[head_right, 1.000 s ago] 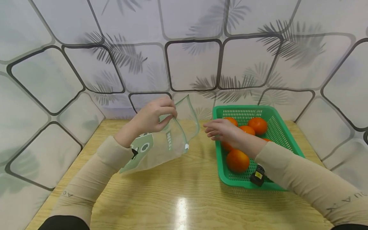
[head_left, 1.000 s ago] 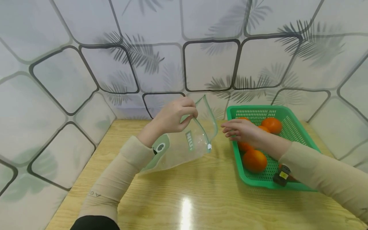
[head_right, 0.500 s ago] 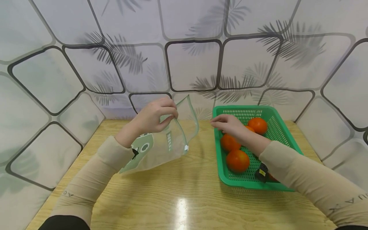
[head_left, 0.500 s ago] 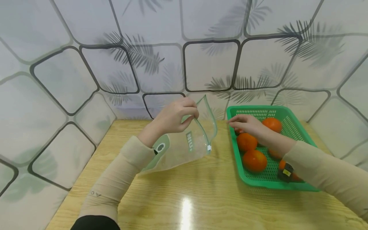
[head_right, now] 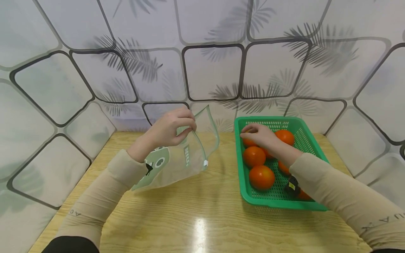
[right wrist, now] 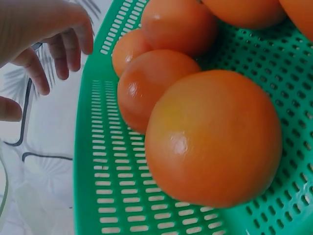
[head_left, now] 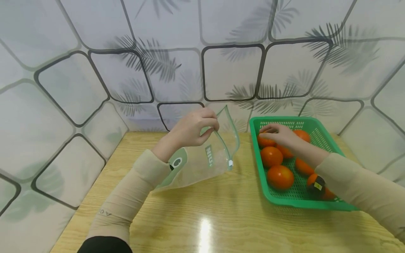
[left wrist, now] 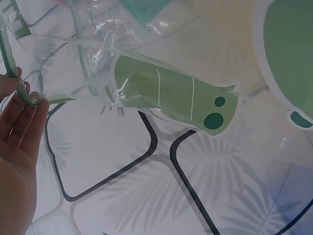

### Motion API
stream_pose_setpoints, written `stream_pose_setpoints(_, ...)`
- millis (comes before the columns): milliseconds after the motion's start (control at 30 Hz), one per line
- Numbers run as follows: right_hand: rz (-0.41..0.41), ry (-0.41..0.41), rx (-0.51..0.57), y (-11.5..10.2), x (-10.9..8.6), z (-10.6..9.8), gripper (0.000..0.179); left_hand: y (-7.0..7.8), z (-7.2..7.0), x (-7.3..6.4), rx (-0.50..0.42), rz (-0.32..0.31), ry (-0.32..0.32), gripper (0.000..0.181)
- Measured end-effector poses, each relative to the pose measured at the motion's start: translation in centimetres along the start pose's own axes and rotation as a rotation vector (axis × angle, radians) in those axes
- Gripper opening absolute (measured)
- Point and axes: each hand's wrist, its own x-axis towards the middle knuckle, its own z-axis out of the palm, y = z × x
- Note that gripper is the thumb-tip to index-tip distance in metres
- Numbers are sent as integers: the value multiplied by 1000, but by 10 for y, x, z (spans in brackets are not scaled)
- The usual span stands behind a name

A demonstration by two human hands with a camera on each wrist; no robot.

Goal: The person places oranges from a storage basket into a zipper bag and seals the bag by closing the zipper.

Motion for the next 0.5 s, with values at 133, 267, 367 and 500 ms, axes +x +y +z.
stream_pose_setpoints(133, -10, 14, -25, 5, 1, -3, 51, 1, 0, 0, -5, -10, -4, 18)
stream_pose_setpoints(267, -21, 27, -64, 10, 3, -5, 52, 1, 1, -1, -10, -16, -13, 18)
stream_pose_setpoints(367, -11, 30, -75, 12, 4, -6, 51, 1, 1, -1, -11, -16, -17, 17)
stream_pose_setpoints(500, -14, 23, -84, 14, 3, -7, 52, 1, 1, 0, -12, -15, -21, 17)
